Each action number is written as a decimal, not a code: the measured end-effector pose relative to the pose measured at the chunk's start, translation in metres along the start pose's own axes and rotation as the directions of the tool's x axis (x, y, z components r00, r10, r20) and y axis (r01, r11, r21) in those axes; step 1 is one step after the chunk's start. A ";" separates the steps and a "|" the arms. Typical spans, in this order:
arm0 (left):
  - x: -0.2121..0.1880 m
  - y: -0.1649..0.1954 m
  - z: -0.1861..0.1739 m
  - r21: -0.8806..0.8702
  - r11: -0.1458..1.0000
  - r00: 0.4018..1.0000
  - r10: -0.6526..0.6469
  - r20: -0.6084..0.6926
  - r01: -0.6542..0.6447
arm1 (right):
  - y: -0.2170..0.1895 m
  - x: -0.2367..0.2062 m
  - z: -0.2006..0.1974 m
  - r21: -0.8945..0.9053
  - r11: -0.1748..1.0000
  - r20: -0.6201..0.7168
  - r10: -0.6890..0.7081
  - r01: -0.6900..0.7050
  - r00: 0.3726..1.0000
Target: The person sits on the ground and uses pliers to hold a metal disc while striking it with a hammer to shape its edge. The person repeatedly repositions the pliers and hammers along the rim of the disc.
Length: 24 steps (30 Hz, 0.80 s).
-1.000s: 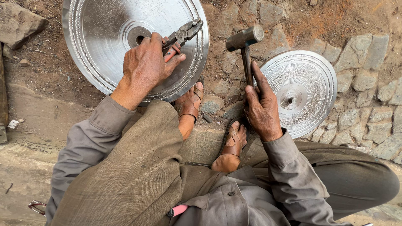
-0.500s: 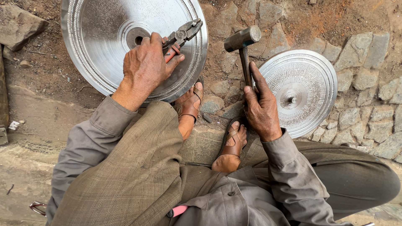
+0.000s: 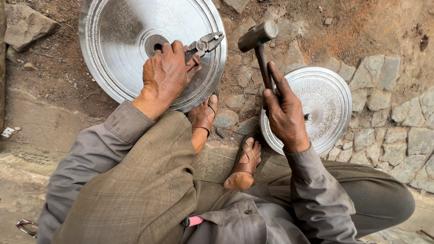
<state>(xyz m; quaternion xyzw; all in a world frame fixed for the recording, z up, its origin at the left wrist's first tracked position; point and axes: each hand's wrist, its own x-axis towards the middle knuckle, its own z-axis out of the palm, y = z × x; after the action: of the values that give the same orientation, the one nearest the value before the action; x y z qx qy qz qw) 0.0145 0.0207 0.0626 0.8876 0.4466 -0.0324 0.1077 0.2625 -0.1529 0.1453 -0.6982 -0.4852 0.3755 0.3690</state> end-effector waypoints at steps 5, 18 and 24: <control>-0.004 -0.001 0.009 0.028 1.000 0.994 0.011 -0.108 -0.008 | -0.052 0.018 -0.027 0.197 0.891 -0.219 -0.366 0.408 0.905; -0.001 -0.007 0.009 -0.130 0.992 1.000 0.003 0.006 -0.002 | 0.036 0.004 0.017 0.084 0.991 0.059 0.099 -0.103 0.993; 0.006 -0.021 0.017 -0.185 0.980 0.998 0.065 -0.025 -0.069 | 0.023 -0.029 0.014 0.408 0.863 0.085 0.290 -0.298 0.953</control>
<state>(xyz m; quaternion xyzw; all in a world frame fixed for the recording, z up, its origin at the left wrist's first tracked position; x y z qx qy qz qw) 0.0017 0.0341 0.0416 0.8885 0.4185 0.0215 0.1870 0.2518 -0.1846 0.1240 -0.6651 -0.2856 0.5292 0.4427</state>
